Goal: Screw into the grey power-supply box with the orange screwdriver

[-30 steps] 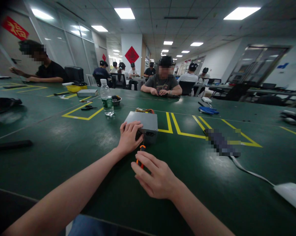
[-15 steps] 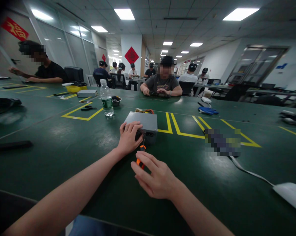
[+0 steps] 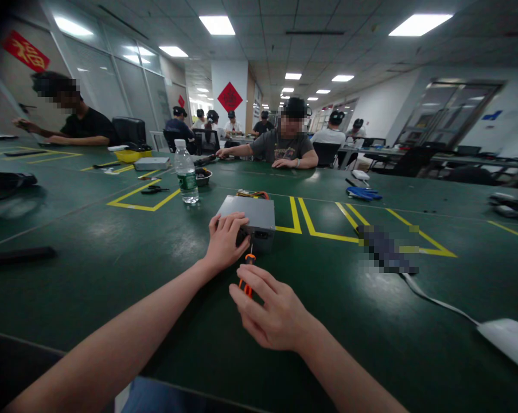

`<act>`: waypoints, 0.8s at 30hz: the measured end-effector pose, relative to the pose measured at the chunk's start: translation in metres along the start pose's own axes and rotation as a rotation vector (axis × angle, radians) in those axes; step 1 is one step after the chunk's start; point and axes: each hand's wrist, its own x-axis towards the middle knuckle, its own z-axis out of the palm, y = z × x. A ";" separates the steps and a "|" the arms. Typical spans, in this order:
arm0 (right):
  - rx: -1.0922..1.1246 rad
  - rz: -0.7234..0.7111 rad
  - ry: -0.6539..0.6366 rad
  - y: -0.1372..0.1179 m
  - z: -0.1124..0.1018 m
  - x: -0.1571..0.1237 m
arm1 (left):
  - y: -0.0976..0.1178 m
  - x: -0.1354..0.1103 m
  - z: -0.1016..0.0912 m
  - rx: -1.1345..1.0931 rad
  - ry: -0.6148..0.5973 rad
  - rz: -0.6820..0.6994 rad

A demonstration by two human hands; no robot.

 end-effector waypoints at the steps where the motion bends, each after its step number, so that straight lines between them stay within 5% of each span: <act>1: -0.010 0.002 0.010 0.000 0.000 0.000 | 0.000 0.000 0.000 -0.001 -0.001 0.002; 7: -0.167 0.063 0.180 0.003 0.006 -0.003 | 0.000 0.000 -0.001 -0.001 0.004 0.006; 18: -0.190 0.083 -0.002 -0.005 -0.005 -0.004 | 0.000 0.000 0.000 -0.003 0.008 0.003; 24: -0.186 0.076 0.163 0.001 -0.002 -0.006 | 0.001 0.001 0.000 -0.010 0.005 -0.001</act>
